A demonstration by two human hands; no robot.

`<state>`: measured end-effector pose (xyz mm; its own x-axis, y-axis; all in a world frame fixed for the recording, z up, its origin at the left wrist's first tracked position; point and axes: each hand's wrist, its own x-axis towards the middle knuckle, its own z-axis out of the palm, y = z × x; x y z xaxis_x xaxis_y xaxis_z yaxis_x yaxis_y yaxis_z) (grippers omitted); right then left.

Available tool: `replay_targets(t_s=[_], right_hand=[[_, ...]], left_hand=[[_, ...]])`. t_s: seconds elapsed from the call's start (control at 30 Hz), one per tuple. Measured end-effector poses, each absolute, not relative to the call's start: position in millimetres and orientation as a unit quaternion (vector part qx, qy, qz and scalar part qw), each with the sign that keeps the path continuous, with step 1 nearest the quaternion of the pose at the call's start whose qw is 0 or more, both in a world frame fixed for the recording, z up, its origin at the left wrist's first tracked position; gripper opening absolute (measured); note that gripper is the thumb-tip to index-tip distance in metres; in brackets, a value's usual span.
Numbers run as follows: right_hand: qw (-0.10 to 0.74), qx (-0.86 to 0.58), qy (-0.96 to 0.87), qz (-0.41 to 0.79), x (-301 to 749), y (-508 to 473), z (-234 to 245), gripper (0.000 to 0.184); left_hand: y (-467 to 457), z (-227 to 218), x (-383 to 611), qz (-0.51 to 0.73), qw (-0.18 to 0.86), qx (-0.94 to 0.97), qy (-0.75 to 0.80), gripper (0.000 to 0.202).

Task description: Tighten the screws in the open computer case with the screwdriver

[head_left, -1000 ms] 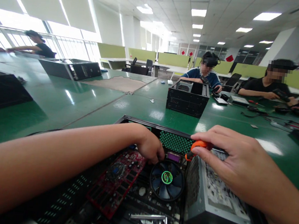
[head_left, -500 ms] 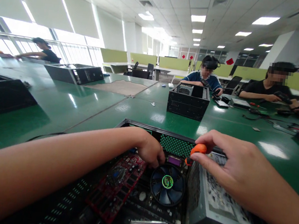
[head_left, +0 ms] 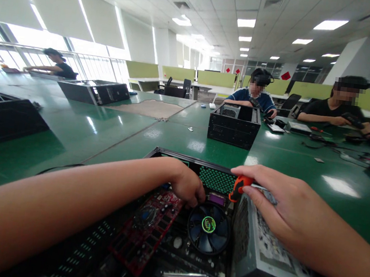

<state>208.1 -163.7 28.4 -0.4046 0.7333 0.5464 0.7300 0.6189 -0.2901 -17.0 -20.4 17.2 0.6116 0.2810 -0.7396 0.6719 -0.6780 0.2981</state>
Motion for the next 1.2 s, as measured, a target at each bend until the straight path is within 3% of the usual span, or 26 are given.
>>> replay_targets(t_s=[0.17, 0.4, 0.53, 1.2], right_hand=[[0.341, -0.45, -0.826, -0.012, 210.7, -166.0, 32.9, 0.017], [0.384, -0.406, -0.829, 0.0, 212.1, -176.4, 41.8, 0.02], [0.379, -0.373, -0.844, 0.064, 209.1, -180.9, 40.2, 0.022], [0.338, -0.373, -0.863, 0.046, 211.1, -178.0, 40.7, 0.022]], left_hand=[[-19.0, 14.9, -16.0, -0.331, 0.257, 0.874, 0.245, 0.01], [-23.7, 17.5, -12.1, -0.342, 0.22, 0.871, 0.276, 0.006], [-25.1, 18.5, -11.3, -0.335, 0.233, 0.87, 0.278, 0.011], [-23.2, 17.6, -10.8, -0.337, 0.245, 0.866, 0.277, 0.012]])
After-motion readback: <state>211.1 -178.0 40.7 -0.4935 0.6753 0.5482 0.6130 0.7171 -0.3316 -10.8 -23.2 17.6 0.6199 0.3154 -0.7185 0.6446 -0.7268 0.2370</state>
